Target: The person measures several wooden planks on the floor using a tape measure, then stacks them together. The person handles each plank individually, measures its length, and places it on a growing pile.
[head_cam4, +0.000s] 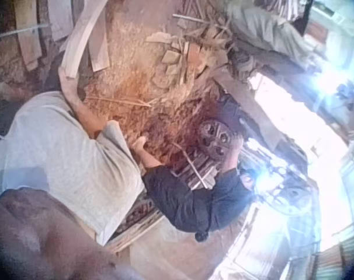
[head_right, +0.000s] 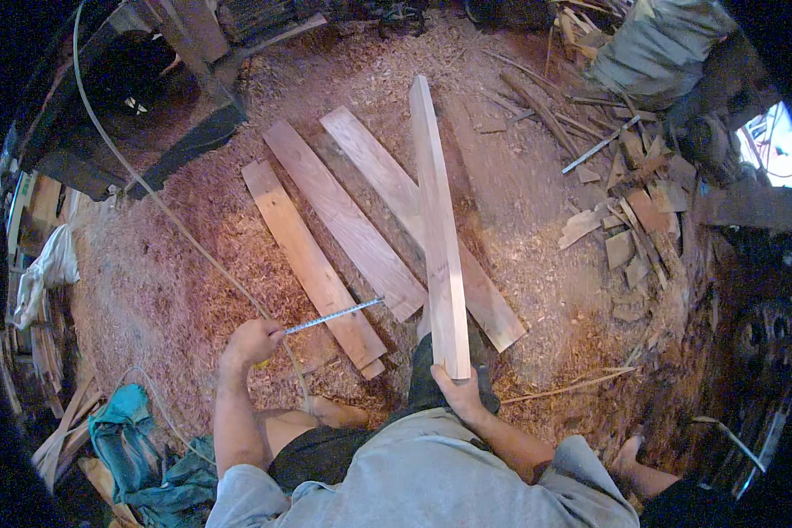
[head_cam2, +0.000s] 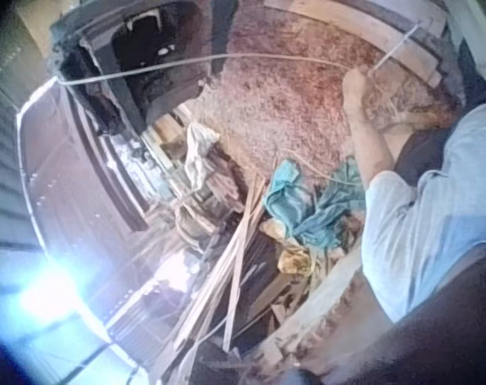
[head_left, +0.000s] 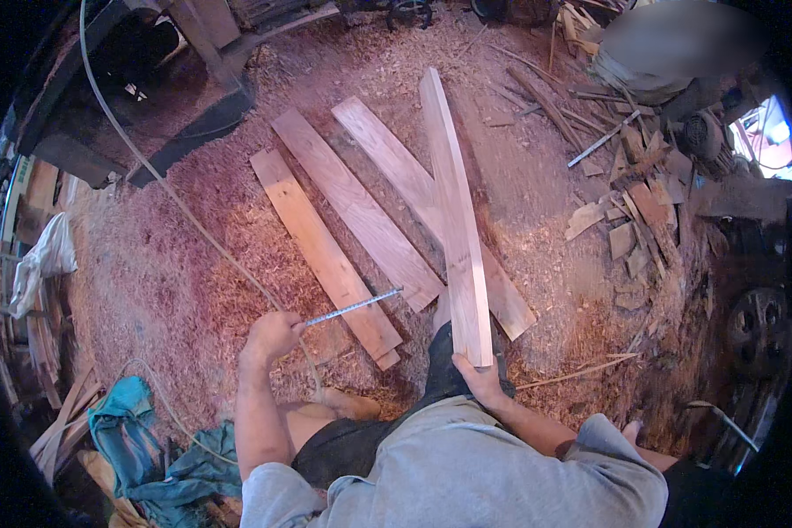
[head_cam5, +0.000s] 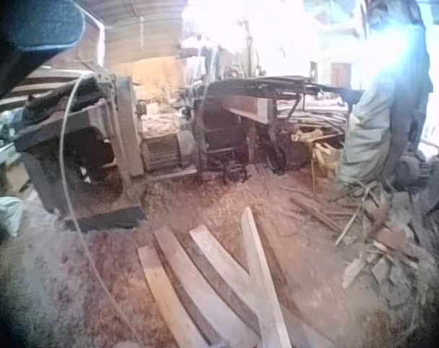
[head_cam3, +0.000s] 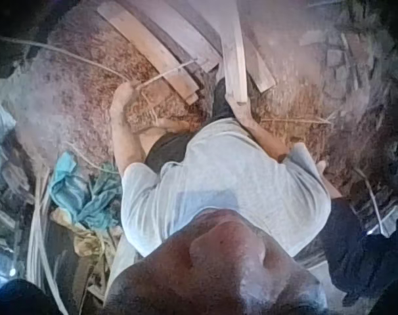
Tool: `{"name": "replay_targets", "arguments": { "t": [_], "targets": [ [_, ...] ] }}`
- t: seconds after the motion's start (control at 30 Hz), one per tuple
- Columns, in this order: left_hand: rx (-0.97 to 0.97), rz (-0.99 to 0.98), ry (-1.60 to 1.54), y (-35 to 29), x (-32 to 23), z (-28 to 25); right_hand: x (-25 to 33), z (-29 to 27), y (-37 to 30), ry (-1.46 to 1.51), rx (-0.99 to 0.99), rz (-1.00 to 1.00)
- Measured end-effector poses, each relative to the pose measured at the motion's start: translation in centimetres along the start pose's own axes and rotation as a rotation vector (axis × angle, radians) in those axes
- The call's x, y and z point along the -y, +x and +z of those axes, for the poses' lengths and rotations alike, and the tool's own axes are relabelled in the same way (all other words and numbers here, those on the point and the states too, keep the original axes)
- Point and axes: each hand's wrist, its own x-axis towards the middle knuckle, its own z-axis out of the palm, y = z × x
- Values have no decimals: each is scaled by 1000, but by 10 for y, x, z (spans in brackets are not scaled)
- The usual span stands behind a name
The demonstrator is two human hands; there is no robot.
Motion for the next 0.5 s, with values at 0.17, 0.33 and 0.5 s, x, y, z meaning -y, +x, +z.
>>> {"name": "replay_targets", "arguments": {
  "t": [0.17,0.33,0.5],
  "targets": [
    [-30,27,-9,7,0,-2,6,-1,6,-25,12,18],
    [-42,41,-19,9,3,1,0,1,7,-31,-14,25],
    [-57,82,-7,5,12,11,5,2,-2,7,9,30]
  ]
}}
